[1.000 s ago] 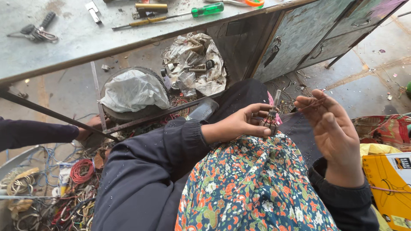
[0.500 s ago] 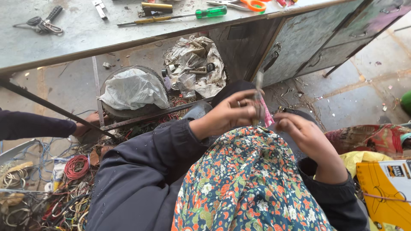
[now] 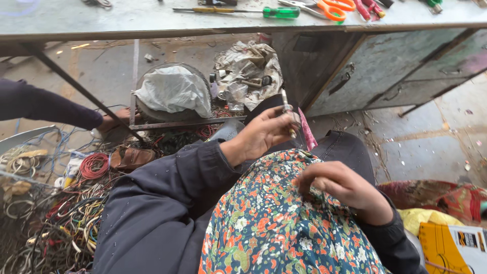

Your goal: The person uses scissors and a screwdriver to cut and adjust wires on a small cylindrical electrical component. They repeatedly trim wire ends and manipulate the component with both hands while seated at a cluttered workbench.

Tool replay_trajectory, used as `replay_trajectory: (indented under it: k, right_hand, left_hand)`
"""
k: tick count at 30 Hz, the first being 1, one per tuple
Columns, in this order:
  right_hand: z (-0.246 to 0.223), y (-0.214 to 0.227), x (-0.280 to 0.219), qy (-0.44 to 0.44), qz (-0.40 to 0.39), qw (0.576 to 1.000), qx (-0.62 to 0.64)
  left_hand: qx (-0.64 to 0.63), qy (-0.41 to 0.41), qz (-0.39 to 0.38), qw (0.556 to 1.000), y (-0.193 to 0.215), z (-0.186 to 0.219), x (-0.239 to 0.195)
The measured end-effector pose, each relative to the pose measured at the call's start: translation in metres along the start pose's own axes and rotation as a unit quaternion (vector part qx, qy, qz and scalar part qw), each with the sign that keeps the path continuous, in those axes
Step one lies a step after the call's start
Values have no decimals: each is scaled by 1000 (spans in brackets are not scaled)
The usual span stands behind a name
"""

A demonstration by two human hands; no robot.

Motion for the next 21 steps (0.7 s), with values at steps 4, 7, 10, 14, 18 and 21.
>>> replay_trajectory:
  k: [4, 7, 10, 14, 18, 21]
  right_hand:
    - [35, 45, 0, -212, 171, 948, -165]
    - [13, 62, 12, -69, 245, 949, -184]
    - [-3, 47, 18, 109, 199, 974, 6]
    - [-3, 11, 20, 158, 46, 978, 125]
    - [12, 0, 39, 97, -106, 985, 93]
    - [35, 24, 52, -47, -10, 997, -56]
  left_hand:
    - [-2, -7, -66, 998, -14, 15, -16]
    - [82, 13, -68, 994, -22, 2, -32]
    - [152, 27, -49, 987, -21, -11, -41]
    - [113, -26, 50, 992, -4, -9, -49]
    - [-7, -75, 117, 990, 10, 14, -70]
    - [-9, -98, 46, 994, -5, 23, -82]
Point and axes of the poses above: each hand's wrist, its own x-axis towards the middle knuckle, its own y-axis out of the back of the hand, z = x × y, the point moved 8 cm from there along x, towards the middle knuckle, and after that the axes turned 6 degrees about -z, right-handed, at the moved point
